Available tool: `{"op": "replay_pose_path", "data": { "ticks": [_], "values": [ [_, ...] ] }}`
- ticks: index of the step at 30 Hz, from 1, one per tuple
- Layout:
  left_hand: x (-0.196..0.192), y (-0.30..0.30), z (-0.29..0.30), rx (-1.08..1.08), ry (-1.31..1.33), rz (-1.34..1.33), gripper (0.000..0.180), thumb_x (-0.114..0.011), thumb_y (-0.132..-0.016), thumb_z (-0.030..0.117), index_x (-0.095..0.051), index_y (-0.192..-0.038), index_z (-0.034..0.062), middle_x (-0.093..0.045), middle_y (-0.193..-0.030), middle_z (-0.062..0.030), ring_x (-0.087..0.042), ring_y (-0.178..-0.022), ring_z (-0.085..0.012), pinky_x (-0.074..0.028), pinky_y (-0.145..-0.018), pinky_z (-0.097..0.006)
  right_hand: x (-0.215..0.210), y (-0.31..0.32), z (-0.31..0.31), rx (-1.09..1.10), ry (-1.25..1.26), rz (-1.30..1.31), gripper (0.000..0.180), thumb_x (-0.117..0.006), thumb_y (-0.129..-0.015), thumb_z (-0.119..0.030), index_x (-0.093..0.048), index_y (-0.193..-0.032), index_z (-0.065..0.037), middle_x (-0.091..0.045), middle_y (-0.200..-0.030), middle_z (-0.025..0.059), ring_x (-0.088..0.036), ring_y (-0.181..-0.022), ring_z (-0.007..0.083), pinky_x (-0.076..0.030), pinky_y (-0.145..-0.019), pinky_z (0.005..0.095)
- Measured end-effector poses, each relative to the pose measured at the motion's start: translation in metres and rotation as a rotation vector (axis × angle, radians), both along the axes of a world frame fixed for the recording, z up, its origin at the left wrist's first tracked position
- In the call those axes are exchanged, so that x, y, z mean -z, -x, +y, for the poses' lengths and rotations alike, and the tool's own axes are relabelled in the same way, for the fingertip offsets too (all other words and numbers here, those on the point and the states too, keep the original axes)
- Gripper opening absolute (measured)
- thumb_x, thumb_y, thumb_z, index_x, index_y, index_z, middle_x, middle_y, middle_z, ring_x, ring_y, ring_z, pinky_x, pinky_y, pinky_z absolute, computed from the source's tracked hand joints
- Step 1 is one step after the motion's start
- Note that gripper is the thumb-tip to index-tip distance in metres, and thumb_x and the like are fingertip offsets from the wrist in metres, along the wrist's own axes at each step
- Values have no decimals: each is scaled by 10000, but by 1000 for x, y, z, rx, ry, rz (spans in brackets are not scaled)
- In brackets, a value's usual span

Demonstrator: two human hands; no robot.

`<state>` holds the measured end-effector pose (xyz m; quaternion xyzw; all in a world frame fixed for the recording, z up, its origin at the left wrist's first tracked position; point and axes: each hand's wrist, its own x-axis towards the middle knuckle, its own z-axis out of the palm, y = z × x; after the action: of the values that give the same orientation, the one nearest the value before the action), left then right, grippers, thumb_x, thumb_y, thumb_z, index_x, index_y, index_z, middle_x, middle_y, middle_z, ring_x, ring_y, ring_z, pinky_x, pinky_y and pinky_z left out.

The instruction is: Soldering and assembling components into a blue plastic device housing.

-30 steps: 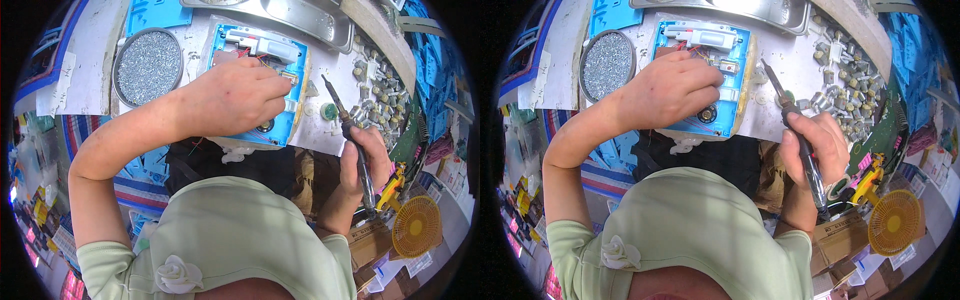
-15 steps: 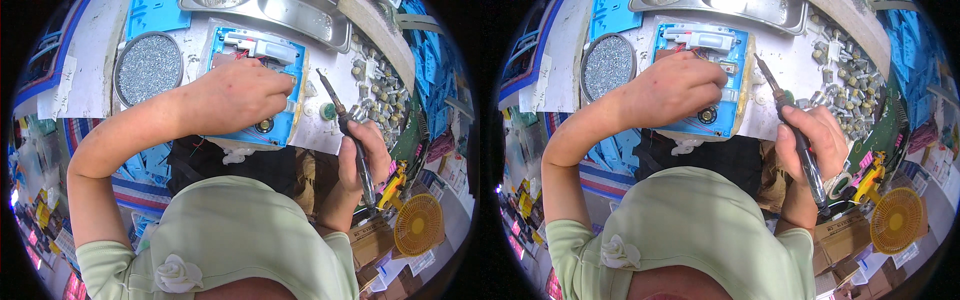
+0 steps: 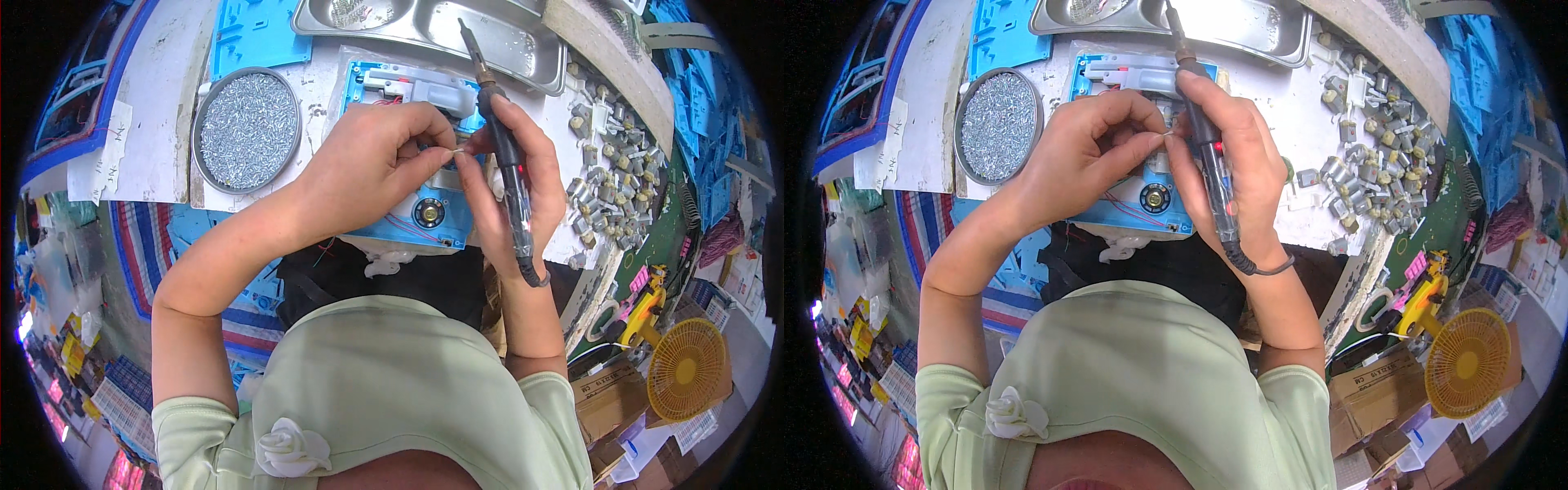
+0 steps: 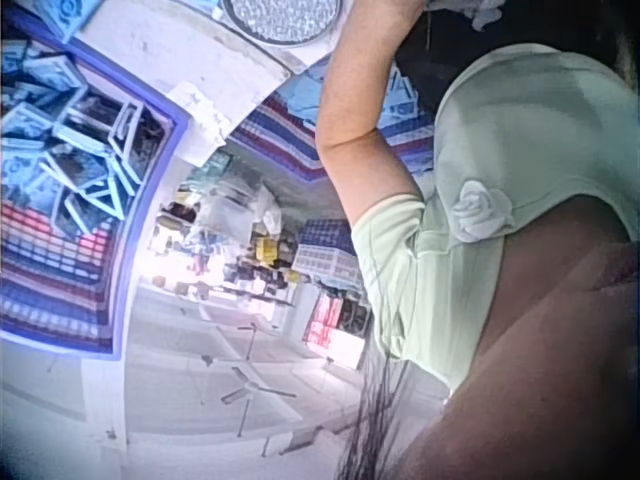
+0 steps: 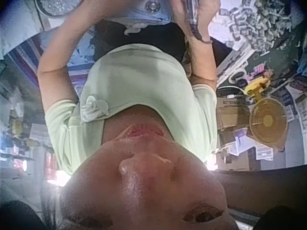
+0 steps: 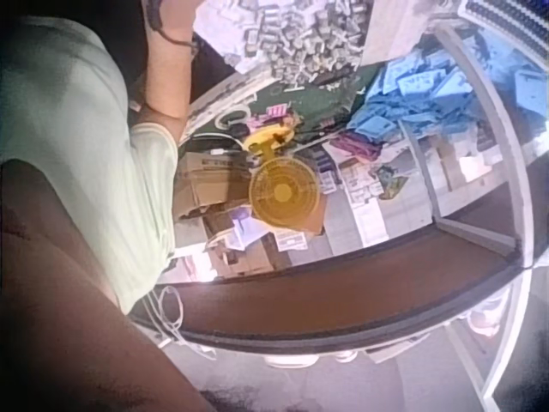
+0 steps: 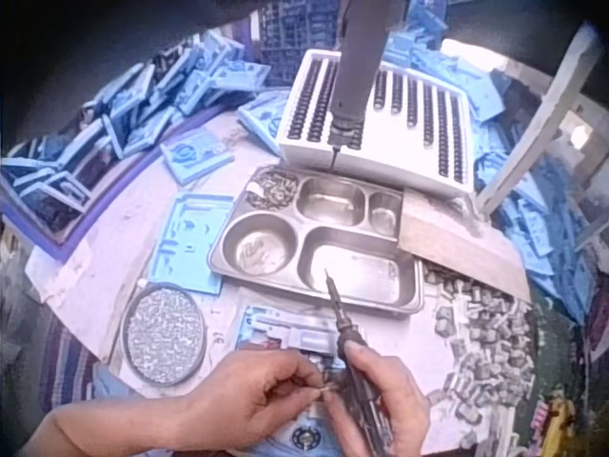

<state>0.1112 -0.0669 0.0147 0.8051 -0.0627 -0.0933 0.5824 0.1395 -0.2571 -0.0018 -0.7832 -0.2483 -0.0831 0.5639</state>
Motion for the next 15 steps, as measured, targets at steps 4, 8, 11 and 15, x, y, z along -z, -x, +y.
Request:
{"op": "replay_pose_path", "data": {
  "ticks": [4,8,11,15],
  "values": [
    [5,2,-4,-39,28,-21,89,-677,-950,45,-670,-1011,-20,-641,-776,-4,-572,-676,-33,-472,-604,-224,2,-1,-1,6,-7,-19,558,-752,-782,85,-641,-1308,-65,-659,-919,89,-668,-809,181,-536,-742,293],
    [6,2,-5,-55,25,-26,97,-687,-941,36,-679,-1008,-33,-647,-786,-6,-578,-689,-28,-477,-616,-212,3,0,-4,9,9,-27,566,-748,-781,91,-633,-1315,-57,-651,-926,85,-667,-809,176,-535,-740,289],
    [4,3,-6,-76,54,23,93,-688,-938,31,-679,-1002,-37,-650,-792,-4,-579,-698,-26,-479,-623,-210,7,7,-5,33,-5,2,574,-750,-778,97,-624,-1320,-44,-645,-929,89,-668,-816,178,-534,-735,287],
    [3,4,-6,-77,68,25,91,-693,-934,30,-681,-994,-36,-656,-799,-2,-574,-703,-24,-480,-628,-212,7,10,-9,3,100,-35,620,-750,-832,79,-527,-1405,3,-676,-1078,104,-689,-922,150,-543,-857,286]
  ]
}}
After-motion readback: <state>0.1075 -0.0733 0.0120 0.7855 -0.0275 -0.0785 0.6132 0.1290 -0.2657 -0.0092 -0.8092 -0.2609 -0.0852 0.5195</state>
